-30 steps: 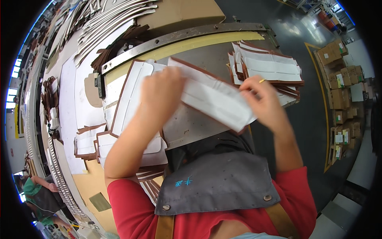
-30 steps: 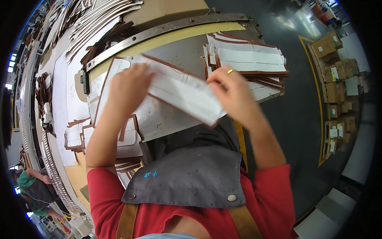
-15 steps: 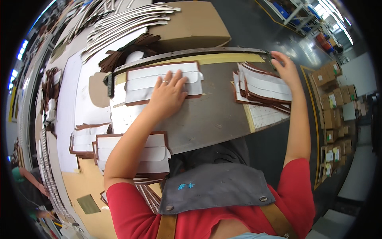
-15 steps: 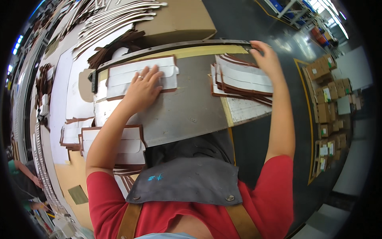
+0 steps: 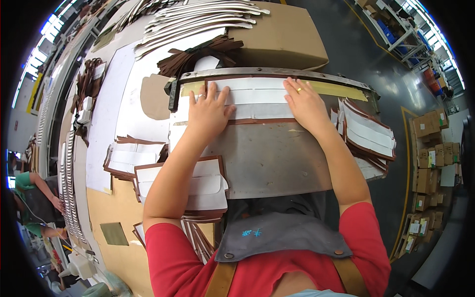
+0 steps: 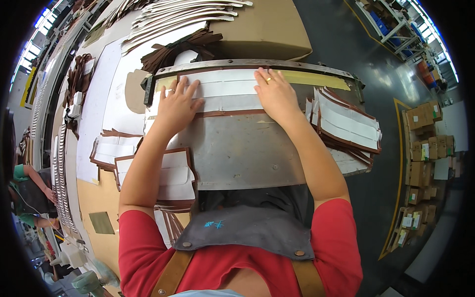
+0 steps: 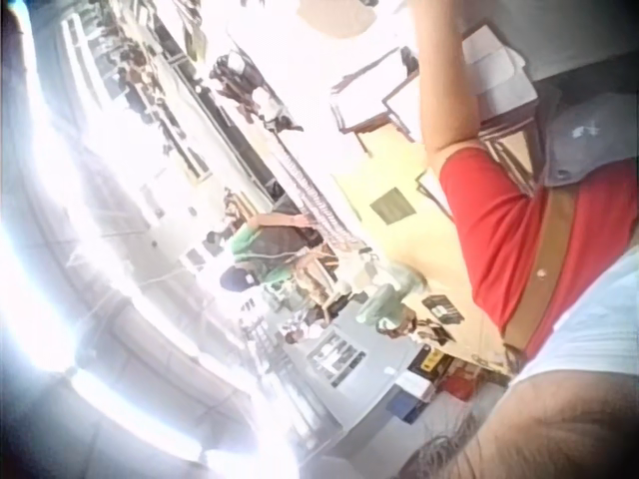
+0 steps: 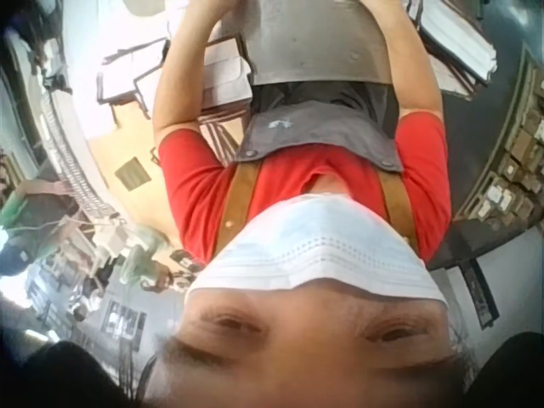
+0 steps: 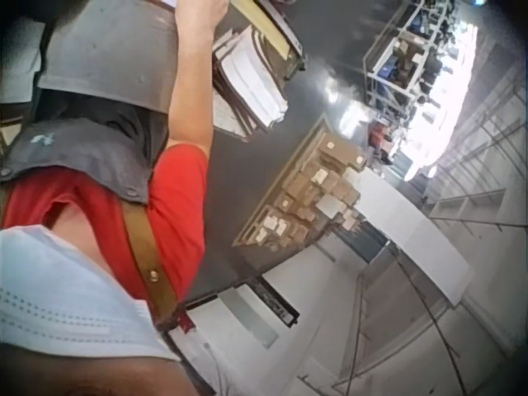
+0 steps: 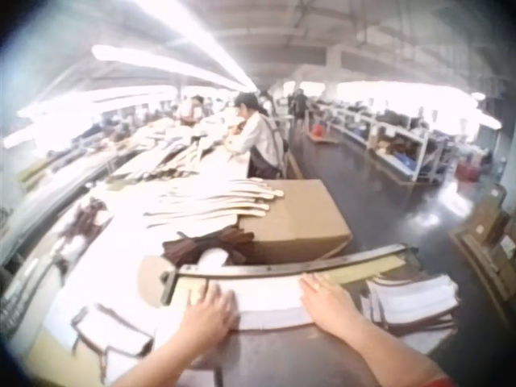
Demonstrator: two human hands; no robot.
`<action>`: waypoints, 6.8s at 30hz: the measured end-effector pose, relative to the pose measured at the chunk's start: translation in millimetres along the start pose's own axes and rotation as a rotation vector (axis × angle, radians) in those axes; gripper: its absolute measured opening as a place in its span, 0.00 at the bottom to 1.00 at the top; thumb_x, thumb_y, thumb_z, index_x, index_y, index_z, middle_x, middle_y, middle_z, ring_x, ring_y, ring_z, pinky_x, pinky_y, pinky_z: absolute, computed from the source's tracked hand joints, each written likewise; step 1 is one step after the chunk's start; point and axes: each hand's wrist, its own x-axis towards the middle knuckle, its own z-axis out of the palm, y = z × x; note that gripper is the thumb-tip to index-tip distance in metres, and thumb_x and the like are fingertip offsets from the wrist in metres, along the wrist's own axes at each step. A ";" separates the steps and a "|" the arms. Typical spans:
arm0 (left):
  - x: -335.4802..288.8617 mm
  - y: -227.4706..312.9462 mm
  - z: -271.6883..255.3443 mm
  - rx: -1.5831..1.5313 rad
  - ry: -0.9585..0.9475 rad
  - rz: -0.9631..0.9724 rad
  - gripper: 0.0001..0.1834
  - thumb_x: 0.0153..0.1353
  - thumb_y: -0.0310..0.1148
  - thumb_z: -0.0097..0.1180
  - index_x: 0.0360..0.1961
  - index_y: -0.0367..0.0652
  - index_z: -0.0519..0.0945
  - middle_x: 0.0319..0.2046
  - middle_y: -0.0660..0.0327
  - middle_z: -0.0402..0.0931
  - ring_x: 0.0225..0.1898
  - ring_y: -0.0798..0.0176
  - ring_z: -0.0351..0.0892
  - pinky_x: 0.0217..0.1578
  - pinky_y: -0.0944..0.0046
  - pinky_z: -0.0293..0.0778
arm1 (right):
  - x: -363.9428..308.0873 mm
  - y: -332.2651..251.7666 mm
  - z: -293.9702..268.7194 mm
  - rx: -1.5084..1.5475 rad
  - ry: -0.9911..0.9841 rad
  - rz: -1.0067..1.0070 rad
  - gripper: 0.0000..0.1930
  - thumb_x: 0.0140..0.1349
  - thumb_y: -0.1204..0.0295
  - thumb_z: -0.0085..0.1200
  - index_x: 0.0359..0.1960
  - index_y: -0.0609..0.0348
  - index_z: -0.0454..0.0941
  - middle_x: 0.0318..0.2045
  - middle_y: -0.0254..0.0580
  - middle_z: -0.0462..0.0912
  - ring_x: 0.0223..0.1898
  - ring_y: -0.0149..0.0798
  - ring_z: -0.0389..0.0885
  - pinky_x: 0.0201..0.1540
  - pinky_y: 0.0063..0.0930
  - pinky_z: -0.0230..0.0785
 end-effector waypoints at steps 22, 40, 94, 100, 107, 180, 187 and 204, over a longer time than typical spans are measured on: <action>7.7 9.5 11.4 -0.135 0.164 0.111 0.24 0.62 0.41 0.49 0.56 0.41 0.67 0.52 0.48 0.67 0.52 0.43 0.68 0.48 0.54 0.70 | -8.4 -9.1 -14.9 0.050 0.052 0.035 0.16 0.58 0.75 0.49 0.49 0.63 0.73 0.50 0.44 0.76 0.51 0.45 0.73 0.54 0.33 0.68; 11.6 -1.2 4.3 -0.282 0.177 0.088 0.19 0.59 0.35 0.52 0.50 0.38 0.70 0.44 0.50 0.69 0.46 0.45 0.69 0.43 0.52 0.69 | -2.8 -0.3 -25.6 0.302 0.014 0.088 0.16 0.57 0.71 0.53 0.47 0.61 0.74 0.48 0.43 0.75 0.49 0.46 0.74 0.52 0.37 0.67; 3.0 11.4 15.3 -0.152 0.143 0.117 0.24 0.63 0.47 0.46 0.59 0.55 0.67 0.61 0.60 0.63 0.61 0.46 0.61 0.61 0.49 0.54 | -12.1 -3.3 -18.3 0.359 -0.011 0.077 0.15 0.64 0.65 0.48 0.49 0.54 0.77 0.54 0.38 0.75 0.58 0.45 0.68 0.59 0.36 0.60; 1.8 19.8 13.0 -0.101 0.074 0.064 0.26 0.65 0.53 0.40 0.62 0.57 0.64 0.64 0.57 0.59 0.64 0.45 0.57 0.62 0.48 0.52 | -7.5 8.2 -2.4 0.159 -0.024 0.035 0.18 0.66 0.62 0.43 0.56 0.49 0.72 0.58 0.35 0.71 0.61 0.44 0.65 0.63 0.40 0.56; 1.4 17.0 16.5 -0.059 0.098 0.022 0.28 0.65 0.54 0.38 0.63 0.57 0.63 0.64 0.54 0.58 0.64 0.44 0.56 0.62 0.48 0.53 | -0.6 2.6 6.0 0.117 0.038 -0.010 0.17 0.66 0.64 0.43 0.55 0.48 0.72 0.57 0.36 0.71 0.59 0.46 0.66 0.63 0.40 0.56; 98.5 79.5 -18.8 -0.212 0.428 0.077 0.16 0.61 0.47 0.51 0.38 0.45 0.76 0.36 0.57 0.76 0.41 0.51 0.76 0.41 0.51 0.66 | -139.6 145.8 -170.7 0.613 0.536 0.555 0.04 0.66 0.74 0.46 0.38 0.60 0.72 0.25 0.26 0.70 0.24 0.18 0.63 0.26 0.13 0.60; 133.2 122.4 -74.0 -0.435 0.545 0.214 0.16 0.61 0.45 0.51 0.39 0.44 0.77 0.39 0.55 0.77 0.38 0.50 0.78 0.42 0.54 0.70 | -157.3 127.1 -148.8 0.137 0.447 0.559 0.12 0.62 0.71 0.52 0.46 0.60 0.75 0.45 0.44 0.78 0.47 0.40 0.76 0.49 0.31 0.69; -168.7 82.9 -47.9 -0.303 -0.038 0.315 0.18 0.54 0.37 0.56 0.44 0.40 0.76 0.47 0.60 0.72 0.47 0.59 0.70 0.47 0.61 0.67 | 21.2 -50.8 0.6 0.760 -0.243 0.220 0.16 0.51 0.73 0.58 0.42 0.66 0.74 0.26 0.40 0.78 0.27 0.35 0.77 0.34 0.27 0.70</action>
